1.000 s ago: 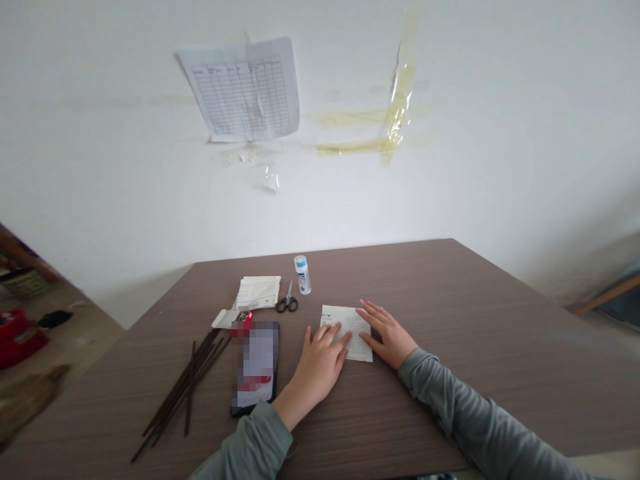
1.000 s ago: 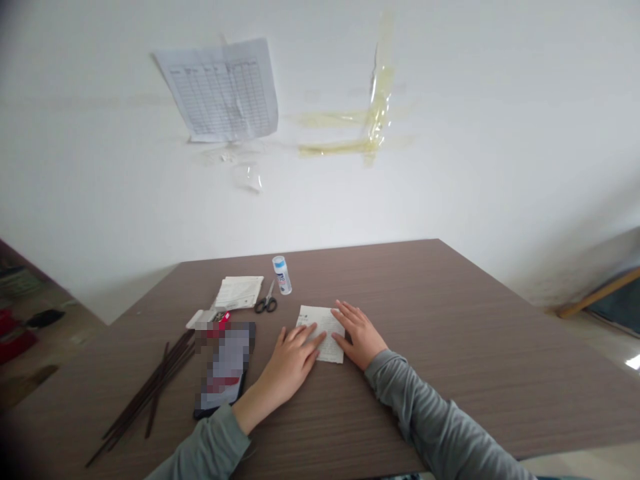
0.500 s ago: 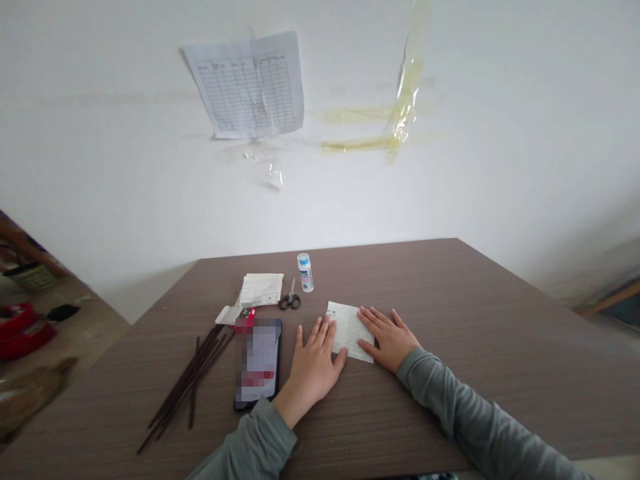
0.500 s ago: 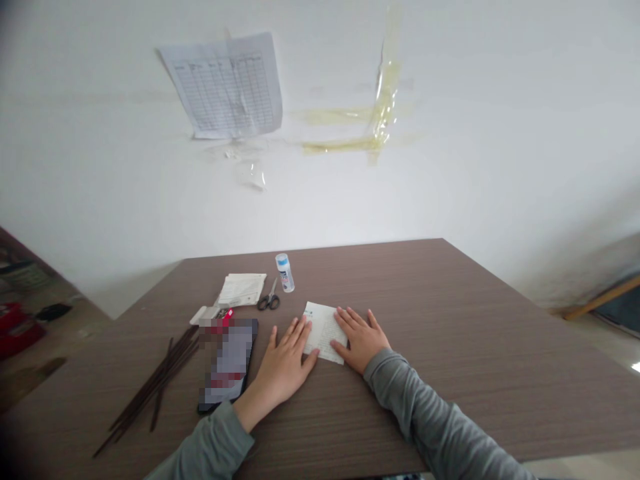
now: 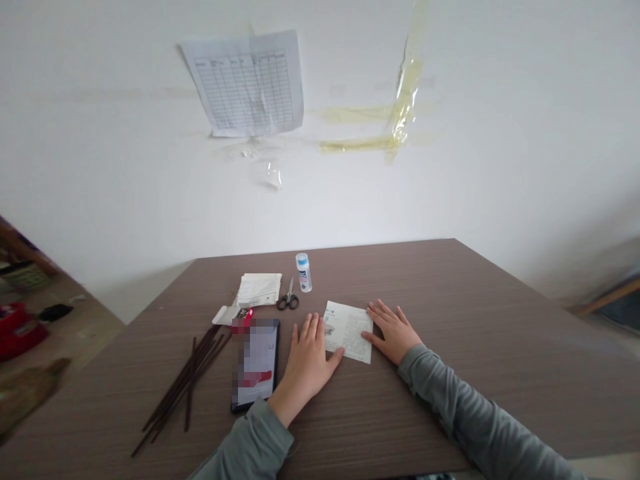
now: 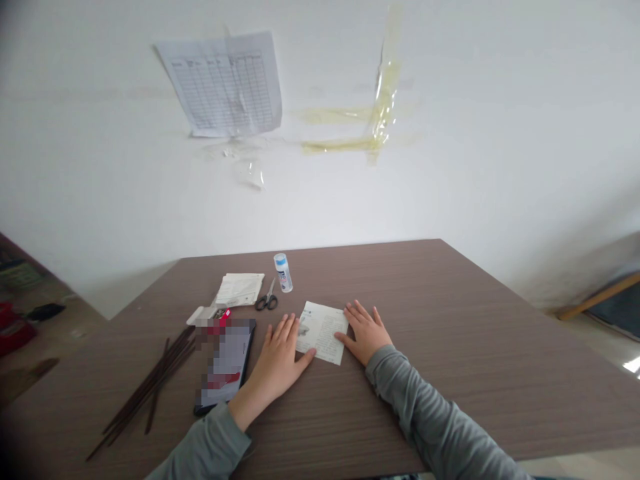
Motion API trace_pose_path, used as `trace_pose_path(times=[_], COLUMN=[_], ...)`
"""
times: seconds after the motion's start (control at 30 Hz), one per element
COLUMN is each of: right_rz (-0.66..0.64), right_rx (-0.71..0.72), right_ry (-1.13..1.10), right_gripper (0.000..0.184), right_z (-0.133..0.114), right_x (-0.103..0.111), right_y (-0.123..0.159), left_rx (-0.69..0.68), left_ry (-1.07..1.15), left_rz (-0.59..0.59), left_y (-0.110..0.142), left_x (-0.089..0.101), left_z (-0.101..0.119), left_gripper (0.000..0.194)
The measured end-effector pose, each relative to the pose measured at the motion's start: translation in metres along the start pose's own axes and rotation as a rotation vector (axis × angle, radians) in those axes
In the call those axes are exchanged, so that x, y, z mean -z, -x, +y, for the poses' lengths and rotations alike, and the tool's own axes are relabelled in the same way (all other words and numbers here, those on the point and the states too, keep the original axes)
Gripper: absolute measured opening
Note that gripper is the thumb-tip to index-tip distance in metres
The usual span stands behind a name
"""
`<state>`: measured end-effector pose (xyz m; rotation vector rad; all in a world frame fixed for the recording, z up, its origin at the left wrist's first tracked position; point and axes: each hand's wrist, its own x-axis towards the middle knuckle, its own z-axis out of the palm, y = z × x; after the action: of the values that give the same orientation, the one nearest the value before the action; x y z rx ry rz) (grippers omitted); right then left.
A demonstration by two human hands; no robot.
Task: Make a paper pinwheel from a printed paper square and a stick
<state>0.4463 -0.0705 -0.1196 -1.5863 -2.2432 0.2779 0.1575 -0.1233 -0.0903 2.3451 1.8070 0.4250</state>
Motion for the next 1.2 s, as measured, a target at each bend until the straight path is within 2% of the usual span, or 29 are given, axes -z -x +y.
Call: trace_pose_path(times=[0.13,0.3,0.37,0.47,0.63,0.8,1.03,1.2], right_rz=[0.051,0.096,0.113,0.07,-0.045,-0.076,-0.221,-0.296], right_rx=[0.118,0.323,0.378,0.399,0.326,0.196,0.019,-0.113], right_ry=[-0.08,-0.212,-0.22,-0.139,0.035,0.073,0.065,0.107], right_gripper=[0.061,0.072,0.073,0.076,0.074,0.072,0.096,0.11], right_z=[0.002,-0.003,-0.007,-0.016,-0.031,-0.034,-0.026,-0.026], right_x=[-0.005,-0.026,-0.032,-0.034,-0.02,-0.003,0.026,0.039], right_y=[-0.001,-0.004,-0.005,-0.005,0.001,0.006,0.003,0.004], left_rx=[-0.028,-0.14,-0.167,-0.165,-0.136,-0.078,-0.008,0.02], left_ry=[0.012,-0.035,-0.086,-0.137,-0.144,-0.111,-0.053,-0.053], left_rz=[-0.025,0.043,0.046,0.017,-0.033,-0.027,-0.037,-0.034], left_y=[-0.004,-0.007,-0.007,-0.005,-0.002,0.0,-0.003,-0.004], left_x=[0.005,-0.005,-0.011,-0.015,-0.01,-0.006,-0.001,-0.001], left_z=[0.005,0.012,0.014,0.016,0.018,0.017,0.008,-0.001], left_gripper=[0.075,0.068,0.065,0.064,0.068,0.068,0.072,0.076])
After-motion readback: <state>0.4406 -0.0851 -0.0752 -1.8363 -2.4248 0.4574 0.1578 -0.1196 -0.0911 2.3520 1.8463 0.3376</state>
